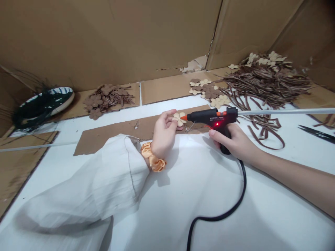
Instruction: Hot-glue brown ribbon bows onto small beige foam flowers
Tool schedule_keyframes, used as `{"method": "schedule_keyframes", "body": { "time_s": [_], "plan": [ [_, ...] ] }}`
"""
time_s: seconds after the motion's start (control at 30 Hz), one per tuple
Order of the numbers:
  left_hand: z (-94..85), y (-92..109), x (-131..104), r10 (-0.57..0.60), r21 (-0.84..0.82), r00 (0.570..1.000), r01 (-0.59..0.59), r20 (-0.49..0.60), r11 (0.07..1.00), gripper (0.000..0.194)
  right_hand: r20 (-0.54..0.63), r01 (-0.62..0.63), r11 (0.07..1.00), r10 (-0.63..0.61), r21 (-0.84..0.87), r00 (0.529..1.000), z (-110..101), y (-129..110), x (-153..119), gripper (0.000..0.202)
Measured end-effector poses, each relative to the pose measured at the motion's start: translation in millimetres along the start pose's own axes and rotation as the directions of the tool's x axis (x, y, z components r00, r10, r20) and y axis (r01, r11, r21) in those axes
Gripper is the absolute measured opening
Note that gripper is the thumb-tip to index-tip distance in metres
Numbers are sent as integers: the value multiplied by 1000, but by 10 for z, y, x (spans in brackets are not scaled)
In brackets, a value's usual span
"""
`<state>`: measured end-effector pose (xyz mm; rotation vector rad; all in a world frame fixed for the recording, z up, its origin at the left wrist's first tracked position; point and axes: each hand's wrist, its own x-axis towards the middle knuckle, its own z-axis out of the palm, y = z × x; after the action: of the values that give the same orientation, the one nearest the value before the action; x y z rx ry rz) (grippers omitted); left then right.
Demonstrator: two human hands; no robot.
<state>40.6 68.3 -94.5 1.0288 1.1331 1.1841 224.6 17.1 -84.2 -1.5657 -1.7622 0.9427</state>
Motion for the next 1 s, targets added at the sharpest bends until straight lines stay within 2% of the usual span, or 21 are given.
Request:
{"method": "schedule_keyframes", "body": {
  "time_s": [0.3,0.6,1.0],
  "plan": [
    [-18,-10,-3,13,0,1000,-13,-23,1000,25,21,-47,998,48,-40,999,-23,-66,-26,40],
    [-34,-26,-1,22,-5,999,-22,-44,1000,26,22,-30,999,30,-38,999,-7,-80,-19,39],
    [-33,23,-29,6,9,995,-5,-103,1000,24,7,-13,992,14,-122,1000,5,-52,-6,36]
  ]
}}
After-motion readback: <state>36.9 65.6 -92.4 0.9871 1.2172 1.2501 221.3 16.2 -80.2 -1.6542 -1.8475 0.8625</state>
